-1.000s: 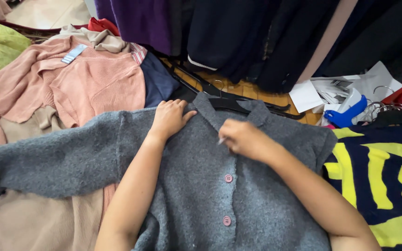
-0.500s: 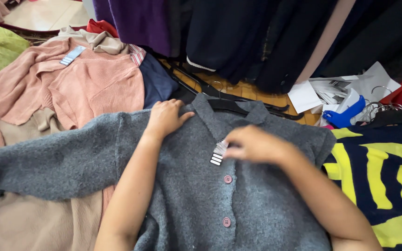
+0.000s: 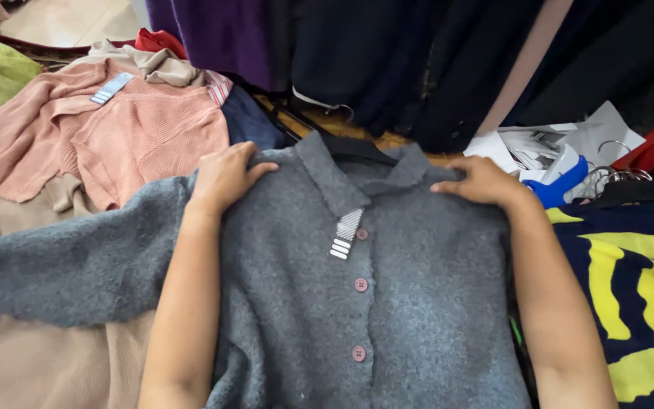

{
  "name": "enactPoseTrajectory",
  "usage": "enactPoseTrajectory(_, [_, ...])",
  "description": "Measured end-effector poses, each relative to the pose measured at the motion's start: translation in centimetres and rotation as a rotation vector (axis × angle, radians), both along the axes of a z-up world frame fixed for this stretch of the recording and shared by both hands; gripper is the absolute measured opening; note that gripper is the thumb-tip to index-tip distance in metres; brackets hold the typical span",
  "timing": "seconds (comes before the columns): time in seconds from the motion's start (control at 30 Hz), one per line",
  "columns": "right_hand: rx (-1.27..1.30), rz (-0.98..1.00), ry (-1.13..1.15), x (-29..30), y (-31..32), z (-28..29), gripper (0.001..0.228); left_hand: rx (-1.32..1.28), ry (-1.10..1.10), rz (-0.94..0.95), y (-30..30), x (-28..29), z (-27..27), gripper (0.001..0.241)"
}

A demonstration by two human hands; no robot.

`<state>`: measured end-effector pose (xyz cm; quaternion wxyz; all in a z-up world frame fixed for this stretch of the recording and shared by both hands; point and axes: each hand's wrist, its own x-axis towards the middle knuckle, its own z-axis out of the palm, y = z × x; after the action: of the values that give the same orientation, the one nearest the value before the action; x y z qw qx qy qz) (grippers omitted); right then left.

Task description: The person buttons a grey cardigan, places it on a hanger, and then folds it on the floor. The person handles the cardigan and a hanger while surrounded by other clothes.

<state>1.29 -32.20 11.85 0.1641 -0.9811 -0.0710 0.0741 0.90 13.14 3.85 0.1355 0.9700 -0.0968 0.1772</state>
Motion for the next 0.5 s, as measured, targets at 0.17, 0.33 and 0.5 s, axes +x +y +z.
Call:
enactPoseTrajectory(0.17, [-0.019,0.293,-0.424,0.1,0.3,-0.6,0.060,0.002,0.017,0.004,-0.1,-0.4,0.8,0.047])
enactPoseTrajectory(0.33, [-0.095,0.703,-0.781,-1.0,5.7,-5.2,0.038,0.022,0.036,0.012,-0.5,-0.5,0.9,0.048])
enactPoseTrajectory(0.5, [-0.279,0.579,-0.435,-1.1,7.4,-9.9,0.033,0.011,0.078,0.033,-0.6,-0.8,0.9,0.046])
